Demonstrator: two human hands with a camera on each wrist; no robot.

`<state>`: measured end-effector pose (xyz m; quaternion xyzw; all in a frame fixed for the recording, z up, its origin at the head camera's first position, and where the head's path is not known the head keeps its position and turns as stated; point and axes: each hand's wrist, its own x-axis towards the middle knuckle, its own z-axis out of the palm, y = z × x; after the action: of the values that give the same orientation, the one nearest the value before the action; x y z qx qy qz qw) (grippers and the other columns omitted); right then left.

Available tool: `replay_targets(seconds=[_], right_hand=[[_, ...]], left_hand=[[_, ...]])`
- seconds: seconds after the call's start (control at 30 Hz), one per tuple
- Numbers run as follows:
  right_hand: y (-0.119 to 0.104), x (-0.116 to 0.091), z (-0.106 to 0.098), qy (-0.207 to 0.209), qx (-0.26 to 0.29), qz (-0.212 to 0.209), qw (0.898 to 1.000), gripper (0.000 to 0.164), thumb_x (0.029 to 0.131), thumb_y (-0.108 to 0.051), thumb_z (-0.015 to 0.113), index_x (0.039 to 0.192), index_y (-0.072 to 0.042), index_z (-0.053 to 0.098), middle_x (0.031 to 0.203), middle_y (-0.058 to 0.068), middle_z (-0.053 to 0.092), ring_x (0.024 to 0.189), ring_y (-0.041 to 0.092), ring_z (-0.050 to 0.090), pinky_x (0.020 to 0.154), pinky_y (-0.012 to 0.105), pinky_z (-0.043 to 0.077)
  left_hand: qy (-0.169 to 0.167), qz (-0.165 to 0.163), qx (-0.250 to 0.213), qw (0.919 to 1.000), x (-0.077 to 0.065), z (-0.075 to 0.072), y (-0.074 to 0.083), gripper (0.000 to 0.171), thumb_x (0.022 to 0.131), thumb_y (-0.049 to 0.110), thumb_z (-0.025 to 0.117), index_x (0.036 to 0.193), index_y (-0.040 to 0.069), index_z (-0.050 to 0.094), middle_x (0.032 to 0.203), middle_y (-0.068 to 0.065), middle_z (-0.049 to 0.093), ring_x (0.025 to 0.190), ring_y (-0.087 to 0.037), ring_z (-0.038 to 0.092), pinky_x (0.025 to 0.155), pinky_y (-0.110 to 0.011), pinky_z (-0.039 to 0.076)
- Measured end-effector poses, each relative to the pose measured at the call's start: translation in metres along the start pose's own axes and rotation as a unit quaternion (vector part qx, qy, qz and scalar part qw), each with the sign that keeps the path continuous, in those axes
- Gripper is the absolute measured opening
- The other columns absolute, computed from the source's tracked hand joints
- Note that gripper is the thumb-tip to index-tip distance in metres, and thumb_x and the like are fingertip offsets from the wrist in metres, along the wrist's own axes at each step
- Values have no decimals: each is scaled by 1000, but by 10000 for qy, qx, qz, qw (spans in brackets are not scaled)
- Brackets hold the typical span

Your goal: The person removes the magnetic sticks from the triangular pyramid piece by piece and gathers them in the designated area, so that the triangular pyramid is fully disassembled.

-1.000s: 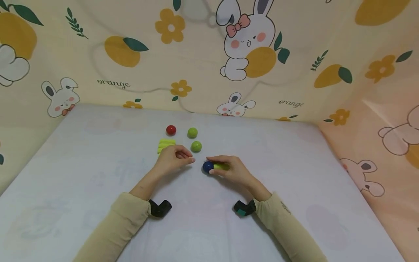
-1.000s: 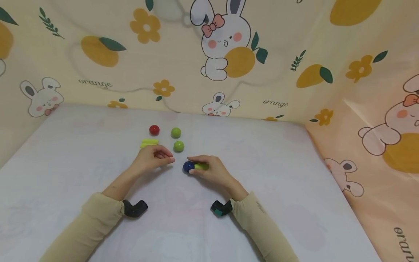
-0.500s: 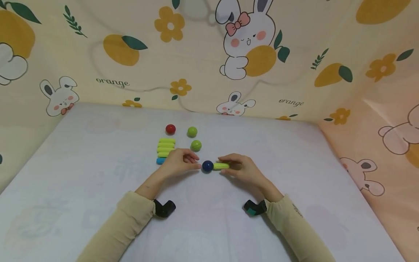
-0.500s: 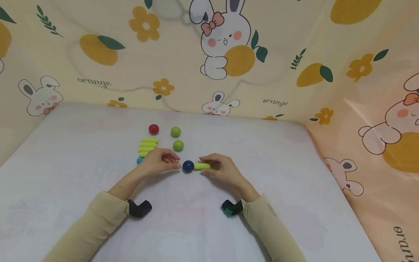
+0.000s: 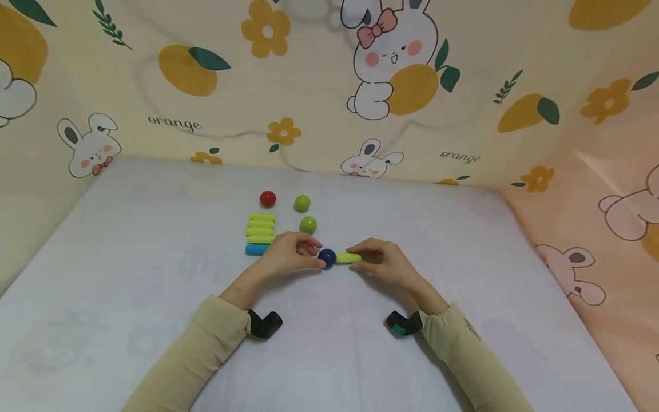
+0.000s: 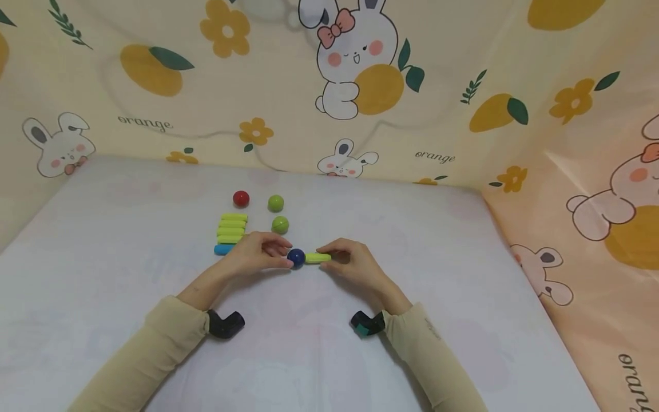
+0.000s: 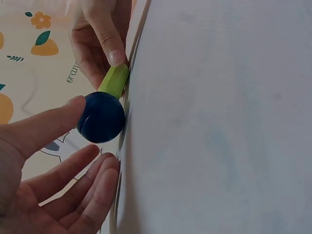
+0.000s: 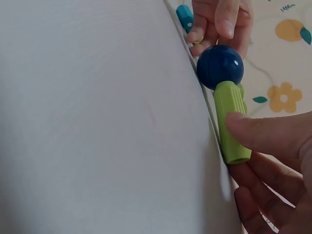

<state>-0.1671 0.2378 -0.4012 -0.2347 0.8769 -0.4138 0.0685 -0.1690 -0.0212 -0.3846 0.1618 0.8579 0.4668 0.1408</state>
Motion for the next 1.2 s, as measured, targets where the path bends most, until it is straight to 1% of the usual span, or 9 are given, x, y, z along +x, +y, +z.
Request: replay_targets(seconds=[0.13, 0.27, 0.47, 0.57, 0.6, 0.77, 0.9, 1.1, 1.2], right_hand=[[-2, 2, 1, -18, 50, -102, 9999, 30, 83, -12, 75, 112, -8, 70, 108, 6, 69, 98, 20, 65, 88, 36, 52], [-4, 4, 2, -14, 129, 9, 9999, 28, 83, -12, 75, 110, -7, 70, 105, 8, 69, 95, 22, 65, 87, 38, 53], [-6, 6, 6, -37, 197, 193, 9996, 29, 83, -9, 73, 111, -2, 69, 106, 13, 68, 95, 25, 65, 85, 33, 53], [-20, 5, 5, -41, 206, 279, 9994, 27, 84, -4, 71, 110, 2, 68, 105, 17, 68, 95, 29, 65, 83, 31, 53], [-21, 5, 5, -29, 170, 275, 9995, 27, 84, -4, 71, 110, 3, 68, 106, 18, 68, 94, 29, 65, 83, 30, 52], [-25, 5, 7, 60, -16, 282, 9996, 25, 84, -6, 72, 108, 0, 69, 106, 15, 69, 94, 26, 66, 85, 38, 52], [-30, 5, 7, 72, -80, 285, 9995, 24, 84, -1, 70, 107, 4, 69, 105, 18, 69, 94, 30, 66, 85, 43, 52], [-10, 9, 10, -27, 40, 247, 9997, 24, 86, -9, 71, 109, -3, 70, 106, 11, 70, 97, 22, 66, 86, 31, 52], [-6, 9, 8, -98, 63, 188, 9998, 23, 87, -12, 71, 108, -6, 71, 106, 9, 70, 97, 20, 66, 87, 30, 52]], left_hand=[[-107, -89, 23, 9999, 2, 2, 4, 44, 77, 26, 81, 113, 6, 67, 100, -7, 70, 84, -14, 64, 78, -28, 51], [-156, -144, 29, 9998, 3, 5, 5, 44, 77, 26, 81, 114, 6, 67, 102, -7, 69, 86, -15, 66, 81, -29, 52], [-120, -125, 108, 9998, 4, 7, 4, 41, 77, 26, 80, 111, 8, 68, 104, -6, 68, 90, -16, 66, 83, -31, 52], [-79, -100, 41, 9999, 4, 9, 3, 37, 78, 25, 79, 110, 9, 69, 105, -7, 69, 90, -15, 66, 82, -30, 52], [-71, -76, 25, 9999, 4, 9, 2, 36, 78, 25, 79, 109, 9, 69, 105, -7, 69, 89, -15, 66, 82, -30, 52], [-58, -32, 10, 10000, 2, 8, 2, 35, 80, 23, 77, 109, 7, 69, 107, -9, 69, 90, -16, 67, 81, -31, 53], [-59, -77, -26, 9999, 2, 8, 4, 34, 81, 22, 77, 110, 6, 68, 108, -10, 68, 90, -17, 66, 82, -32, 52], [-5, -212, 77, 9997, 2, 9, 4, 35, 82, 22, 76, 111, 5, 68, 107, -10, 68, 91, -18, 66, 83, -32, 52], [-58, -160, 139, 9998, 3, 9, 3, 36, 83, 23, 75, 112, 4, 67, 109, -10, 68, 93, -19, 66, 83, -32, 52]])
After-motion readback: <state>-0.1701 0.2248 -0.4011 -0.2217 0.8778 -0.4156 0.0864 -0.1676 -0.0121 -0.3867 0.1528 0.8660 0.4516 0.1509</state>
